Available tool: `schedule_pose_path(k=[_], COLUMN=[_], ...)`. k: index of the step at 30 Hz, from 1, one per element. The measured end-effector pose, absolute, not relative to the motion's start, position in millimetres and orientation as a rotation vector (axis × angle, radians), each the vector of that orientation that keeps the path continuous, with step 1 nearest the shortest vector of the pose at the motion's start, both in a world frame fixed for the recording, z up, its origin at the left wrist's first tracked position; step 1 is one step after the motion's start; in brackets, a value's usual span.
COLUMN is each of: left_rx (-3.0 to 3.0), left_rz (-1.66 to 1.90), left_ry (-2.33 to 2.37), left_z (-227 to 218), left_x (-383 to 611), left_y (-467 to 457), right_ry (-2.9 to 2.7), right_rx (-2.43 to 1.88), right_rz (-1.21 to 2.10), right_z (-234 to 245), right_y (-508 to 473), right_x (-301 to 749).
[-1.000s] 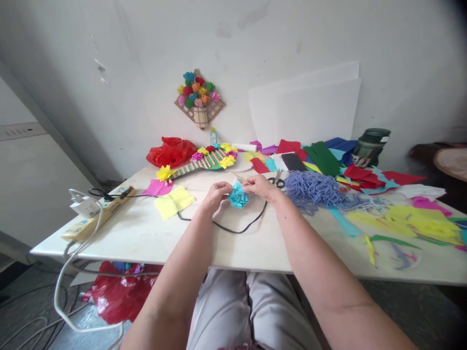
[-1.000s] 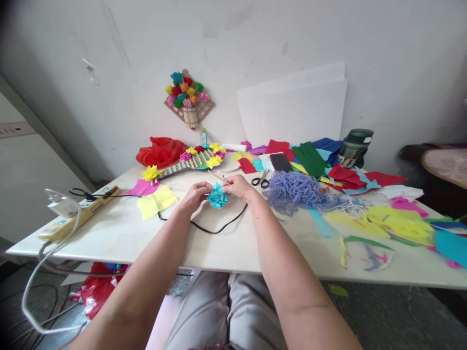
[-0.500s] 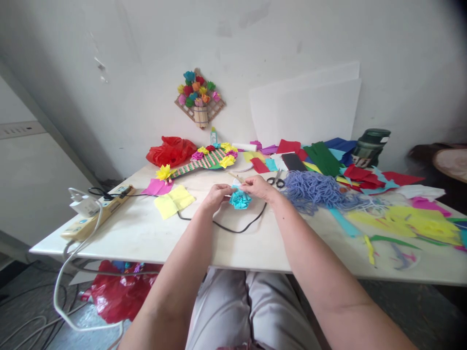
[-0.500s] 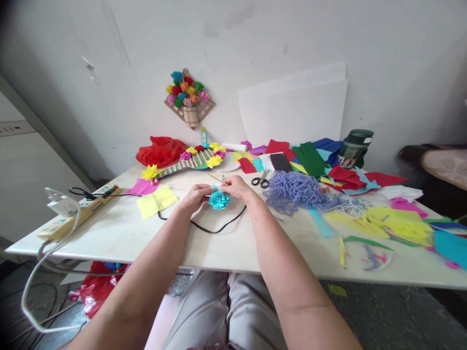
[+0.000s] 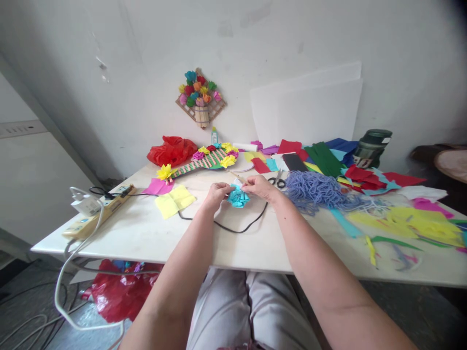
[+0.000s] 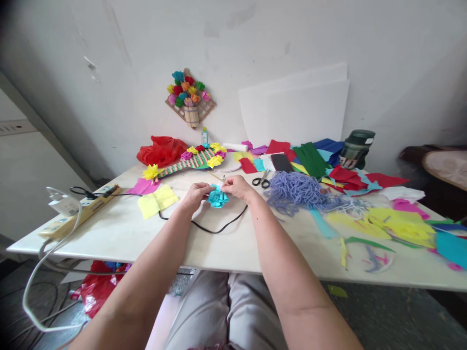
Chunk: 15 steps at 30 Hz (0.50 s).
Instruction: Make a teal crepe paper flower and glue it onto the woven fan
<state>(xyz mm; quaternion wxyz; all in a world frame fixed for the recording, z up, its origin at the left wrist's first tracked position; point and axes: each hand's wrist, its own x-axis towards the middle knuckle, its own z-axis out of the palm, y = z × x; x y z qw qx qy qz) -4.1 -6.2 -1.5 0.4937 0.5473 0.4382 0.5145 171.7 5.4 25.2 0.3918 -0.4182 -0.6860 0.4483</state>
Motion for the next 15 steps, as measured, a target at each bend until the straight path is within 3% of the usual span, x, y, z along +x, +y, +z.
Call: schedule_pose_path(k=[15], left_rx=[1.39], left_rz=[1.242], left_ry=[1.013], left_z=[1.4], left_x=[-2.7], left_y=[-8.0], right_ry=[-1.852], right_rx=[-1.098], right_rz=[1.074], right_z=[24.5], right_y=[6.8], right_x=[172.1])
